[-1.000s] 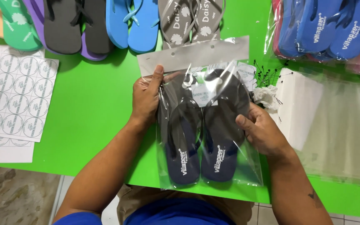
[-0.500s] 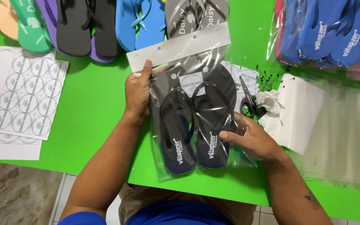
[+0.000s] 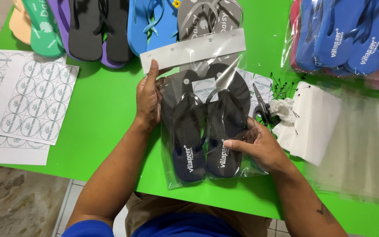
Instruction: The person secures a pair of black flip-flops with a plastic tie, places them into a clear plastic bag with a cardboard header, and attaches a circular sticker to the packaging. The person then wipes the straps of a pair of gray flip-flops with a white cloth.
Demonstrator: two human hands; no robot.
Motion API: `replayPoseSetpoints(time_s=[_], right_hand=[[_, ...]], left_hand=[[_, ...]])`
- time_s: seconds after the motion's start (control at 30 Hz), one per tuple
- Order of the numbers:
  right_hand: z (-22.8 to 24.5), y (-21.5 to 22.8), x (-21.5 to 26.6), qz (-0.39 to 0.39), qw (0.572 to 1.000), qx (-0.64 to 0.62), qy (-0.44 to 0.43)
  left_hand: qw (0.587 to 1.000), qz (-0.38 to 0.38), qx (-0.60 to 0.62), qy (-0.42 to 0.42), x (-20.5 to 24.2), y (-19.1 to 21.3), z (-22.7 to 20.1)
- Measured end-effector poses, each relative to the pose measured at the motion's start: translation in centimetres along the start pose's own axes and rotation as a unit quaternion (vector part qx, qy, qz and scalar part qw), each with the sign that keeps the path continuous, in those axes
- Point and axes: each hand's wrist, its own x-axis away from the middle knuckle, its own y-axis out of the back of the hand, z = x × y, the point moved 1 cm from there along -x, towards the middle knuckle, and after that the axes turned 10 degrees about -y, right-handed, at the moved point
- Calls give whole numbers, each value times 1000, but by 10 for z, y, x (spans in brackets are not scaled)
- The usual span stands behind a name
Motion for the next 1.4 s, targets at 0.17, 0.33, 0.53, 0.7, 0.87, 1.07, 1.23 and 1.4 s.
replayPoseSetpoints(time_s=[0.17, 0.33, 0.53, 0.7, 0.87, 1.07, 1.23, 1.4], right_hand=[[-18, 33, 4, 4, 994, 61, -88], [-11, 65, 7, -61, 997, 27, -47], [-6, 69, 7, -221, 974, -20, 38], [12, 76, 12, -327, 943, 62, -8], [10, 81, 6, -373, 928, 6, 19], [20, 66, 11, -386, 917, 98, 1], [23, 63, 13, -378, 915, 139, 2], [20, 66, 12, -382, 913, 144, -1]], left_hand=[[999, 32, -29, 8, -14, 18, 18], [994, 95, -35, 51, 9, 10, 8], [983, 163, -37, 74, 24, 15, 50], [928, 297, -203, 96, 32, 7, 46], [914, 310, -261, -5, 27, -1, 30], [809, 122, -533, -215, -13, -3, 28], [743, 89, -654, -108, -43, -15, 32], [842, 74, -531, -62, -60, -7, 49]])
